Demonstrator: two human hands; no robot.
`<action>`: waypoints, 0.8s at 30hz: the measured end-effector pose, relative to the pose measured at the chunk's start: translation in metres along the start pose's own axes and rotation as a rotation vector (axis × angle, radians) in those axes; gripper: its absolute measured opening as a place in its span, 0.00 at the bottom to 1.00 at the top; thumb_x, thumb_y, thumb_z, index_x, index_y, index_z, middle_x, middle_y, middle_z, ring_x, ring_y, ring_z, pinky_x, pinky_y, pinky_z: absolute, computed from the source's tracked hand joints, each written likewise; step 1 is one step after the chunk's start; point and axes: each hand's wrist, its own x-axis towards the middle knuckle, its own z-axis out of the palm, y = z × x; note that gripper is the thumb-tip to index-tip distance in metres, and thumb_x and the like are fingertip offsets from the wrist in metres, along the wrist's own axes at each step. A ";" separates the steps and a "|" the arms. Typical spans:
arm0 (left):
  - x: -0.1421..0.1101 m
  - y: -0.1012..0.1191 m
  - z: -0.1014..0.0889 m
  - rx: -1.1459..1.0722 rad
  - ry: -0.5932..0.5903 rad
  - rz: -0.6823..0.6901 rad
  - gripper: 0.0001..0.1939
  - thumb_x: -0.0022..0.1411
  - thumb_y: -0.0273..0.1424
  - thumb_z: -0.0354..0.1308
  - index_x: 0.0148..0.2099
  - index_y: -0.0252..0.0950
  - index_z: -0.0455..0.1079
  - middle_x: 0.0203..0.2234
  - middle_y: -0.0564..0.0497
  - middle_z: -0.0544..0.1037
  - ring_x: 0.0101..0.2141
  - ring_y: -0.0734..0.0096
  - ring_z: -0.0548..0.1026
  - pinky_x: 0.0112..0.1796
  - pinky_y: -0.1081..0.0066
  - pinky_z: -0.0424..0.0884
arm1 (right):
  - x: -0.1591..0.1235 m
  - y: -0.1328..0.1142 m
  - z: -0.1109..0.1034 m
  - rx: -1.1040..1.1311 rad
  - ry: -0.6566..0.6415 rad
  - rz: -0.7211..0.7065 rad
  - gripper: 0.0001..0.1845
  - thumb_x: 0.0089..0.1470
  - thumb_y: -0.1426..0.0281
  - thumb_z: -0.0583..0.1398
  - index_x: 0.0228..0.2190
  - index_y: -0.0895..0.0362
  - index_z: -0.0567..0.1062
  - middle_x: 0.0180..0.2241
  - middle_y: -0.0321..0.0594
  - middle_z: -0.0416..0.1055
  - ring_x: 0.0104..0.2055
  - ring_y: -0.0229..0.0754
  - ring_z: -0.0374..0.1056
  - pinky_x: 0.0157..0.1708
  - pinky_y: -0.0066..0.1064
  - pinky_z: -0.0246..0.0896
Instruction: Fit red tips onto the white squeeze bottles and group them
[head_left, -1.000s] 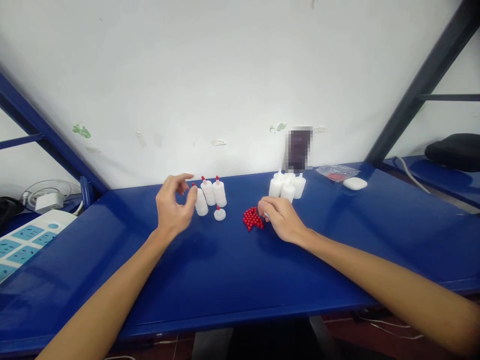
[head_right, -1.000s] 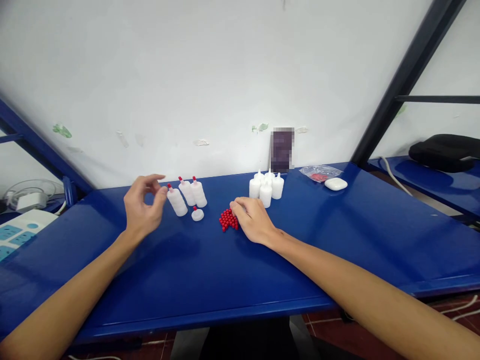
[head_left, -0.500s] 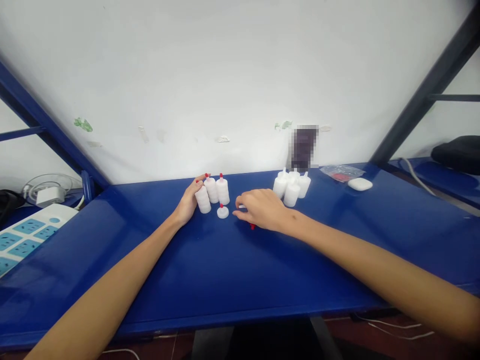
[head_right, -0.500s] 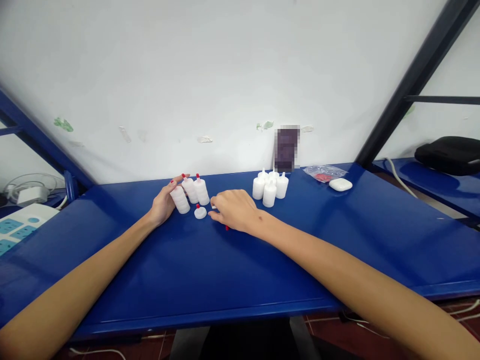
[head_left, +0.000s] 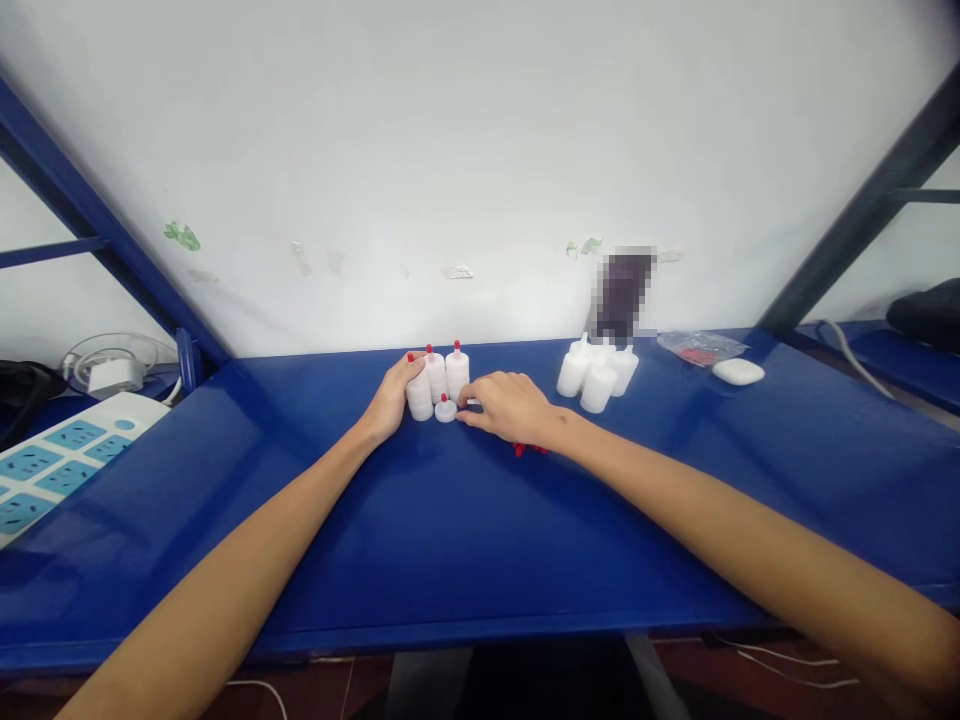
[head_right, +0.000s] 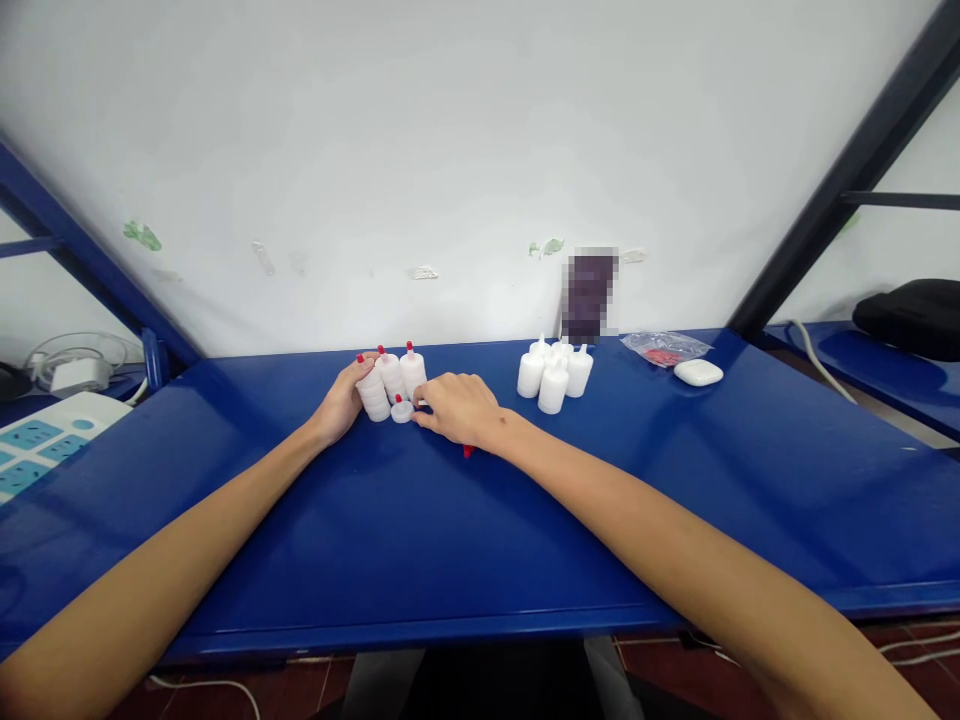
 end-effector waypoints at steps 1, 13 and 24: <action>0.000 0.000 0.000 0.000 0.005 0.000 0.21 0.59 0.48 0.57 0.40 0.34 0.71 0.33 0.50 0.76 0.35 0.64 0.74 0.39 0.67 0.69 | -0.001 0.002 -0.001 0.006 0.000 0.004 0.12 0.58 0.59 0.59 0.39 0.50 0.78 0.35 0.41 0.78 0.35 0.47 0.73 0.28 0.31 0.51; -0.008 0.030 -0.004 0.268 0.347 0.453 0.17 0.65 0.45 0.50 0.47 0.38 0.67 0.43 0.47 0.72 0.44 0.64 0.72 0.43 0.67 0.70 | -0.041 0.038 -0.028 0.359 0.294 0.062 0.12 0.55 0.70 0.49 0.22 0.57 0.66 0.22 0.37 0.66 0.26 0.39 0.61 0.30 0.32 0.51; -0.059 0.053 0.062 0.676 -0.744 0.696 0.11 0.70 0.24 0.45 0.48 0.34 0.67 0.39 0.43 0.75 0.39 0.67 0.73 0.39 0.69 0.69 | -0.063 0.044 -0.019 0.875 0.301 0.178 0.10 0.58 0.69 0.46 0.28 0.55 0.64 0.19 0.31 0.59 0.17 0.35 0.60 0.22 0.30 0.54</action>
